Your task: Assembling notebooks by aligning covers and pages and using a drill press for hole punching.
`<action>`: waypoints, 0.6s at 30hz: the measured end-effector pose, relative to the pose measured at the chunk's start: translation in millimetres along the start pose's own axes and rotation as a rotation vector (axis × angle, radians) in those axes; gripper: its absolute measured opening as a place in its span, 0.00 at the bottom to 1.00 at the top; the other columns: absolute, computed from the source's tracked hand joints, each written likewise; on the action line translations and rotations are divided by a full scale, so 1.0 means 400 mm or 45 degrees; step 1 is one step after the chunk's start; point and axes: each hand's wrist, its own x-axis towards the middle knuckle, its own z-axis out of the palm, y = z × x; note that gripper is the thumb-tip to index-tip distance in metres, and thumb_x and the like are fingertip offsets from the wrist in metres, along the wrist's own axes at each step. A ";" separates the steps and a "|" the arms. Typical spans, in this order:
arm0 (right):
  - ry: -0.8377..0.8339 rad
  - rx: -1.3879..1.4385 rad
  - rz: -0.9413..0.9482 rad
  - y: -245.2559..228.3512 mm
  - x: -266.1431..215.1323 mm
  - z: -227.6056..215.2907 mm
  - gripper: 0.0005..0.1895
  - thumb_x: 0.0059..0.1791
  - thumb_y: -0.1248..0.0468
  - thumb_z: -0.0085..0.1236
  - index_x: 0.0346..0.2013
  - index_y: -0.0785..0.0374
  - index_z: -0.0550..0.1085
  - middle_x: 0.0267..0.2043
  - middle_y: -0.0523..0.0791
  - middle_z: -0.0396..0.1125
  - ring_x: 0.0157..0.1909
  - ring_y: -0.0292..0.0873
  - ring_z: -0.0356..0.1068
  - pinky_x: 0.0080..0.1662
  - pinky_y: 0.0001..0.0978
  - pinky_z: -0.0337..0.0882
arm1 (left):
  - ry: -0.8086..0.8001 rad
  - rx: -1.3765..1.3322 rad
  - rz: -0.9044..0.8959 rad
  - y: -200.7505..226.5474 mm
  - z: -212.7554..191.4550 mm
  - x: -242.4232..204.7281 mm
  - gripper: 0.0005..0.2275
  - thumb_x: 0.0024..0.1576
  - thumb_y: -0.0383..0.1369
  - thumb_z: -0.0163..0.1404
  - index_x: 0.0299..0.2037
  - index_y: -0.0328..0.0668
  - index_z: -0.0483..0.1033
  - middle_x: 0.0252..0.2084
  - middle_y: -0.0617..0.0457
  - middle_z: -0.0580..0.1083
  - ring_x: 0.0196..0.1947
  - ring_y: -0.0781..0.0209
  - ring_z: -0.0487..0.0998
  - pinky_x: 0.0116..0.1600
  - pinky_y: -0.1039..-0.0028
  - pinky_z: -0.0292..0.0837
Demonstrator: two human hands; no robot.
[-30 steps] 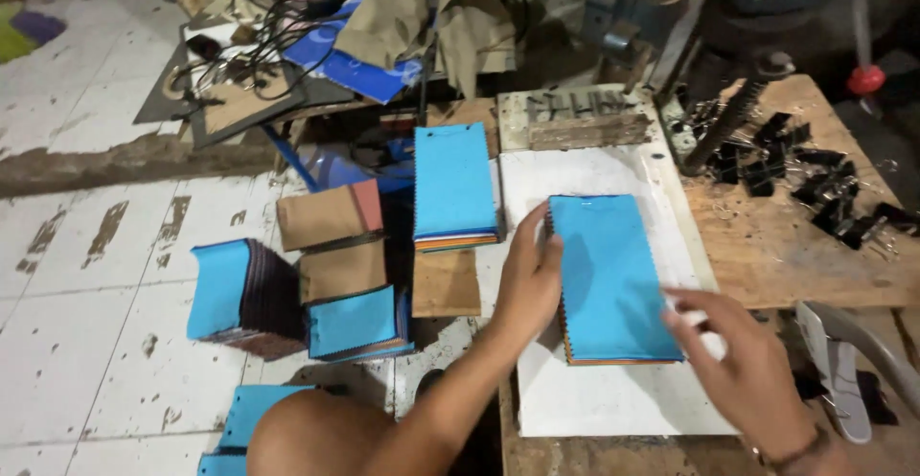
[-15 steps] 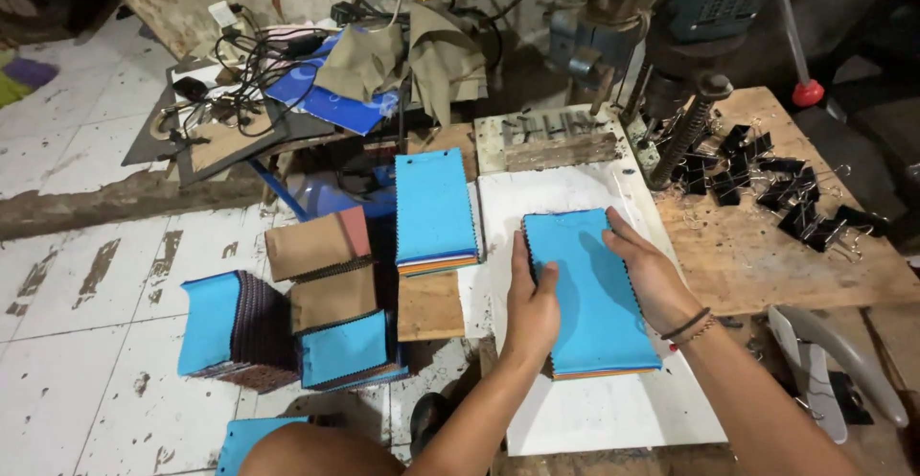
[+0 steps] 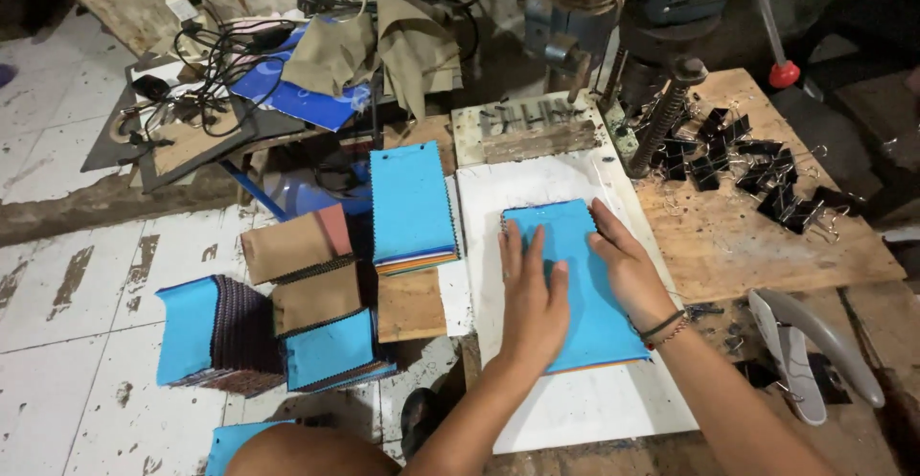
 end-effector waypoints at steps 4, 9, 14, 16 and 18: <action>0.035 0.122 0.081 -0.095 -0.101 -0.003 0.31 0.57 0.65 0.41 0.76 0.57 0.53 0.78 0.56 0.47 0.80 0.58 0.42 0.74 0.54 0.47 | 0.005 -0.261 -0.152 0.054 -0.070 -0.080 0.27 0.68 0.37 0.35 0.76 0.40 0.47 0.80 0.36 0.31 0.79 0.35 0.27 0.76 0.42 0.33; -0.080 -0.536 -0.429 0.005 -0.237 -0.123 0.19 0.52 0.56 0.48 0.56 0.52 0.77 0.68 0.49 0.67 0.68 0.46 0.68 0.59 0.40 0.77 | -0.077 0.022 -0.106 0.019 -0.113 -0.240 0.22 0.60 0.52 0.45 0.61 0.60 0.77 0.78 0.49 0.55 0.75 0.49 0.57 0.70 0.41 0.48; -0.130 -0.697 -0.596 0.116 -0.314 -0.169 0.20 0.44 0.67 0.62 0.50 0.51 0.82 0.65 0.45 0.71 0.59 0.42 0.76 0.63 0.42 0.76 | -0.019 -0.079 0.023 -0.092 -0.087 -0.284 0.12 0.59 0.35 0.57 0.53 0.58 0.84 0.69 0.45 0.69 0.59 0.60 0.80 0.41 0.73 0.81; -0.155 -0.698 -0.594 0.142 -0.325 -0.173 0.24 0.42 0.72 0.63 0.52 0.51 0.82 0.68 0.43 0.67 0.57 0.40 0.78 0.64 0.42 0.76 | 0.019 -0.064 0.110 -0.101 -0.082 -0.285 0.13 0.59 0.29 0.57 0.53 0.58 0.83 0.66 0.41 0.72 0.63 0.53 0.78 0.55 0.67 0.82; -0.083 -0.750 -0.480 0.153 -0.324 -0.177 0.21 0.45 0.68 0.61 0.51 0.48 0.83 0.62 0.43 0.73 0.64 0.42 0.72 0.66 0.43 0.72 | -0.018 -0.095 0.026 -0.085 -0.084 -0.280 0.13 0.59 0.30 0.56 0.53 0.55 0.84 0.66 0.37 0.70 0.67 0.53 0.74 0.62 0.66 0.79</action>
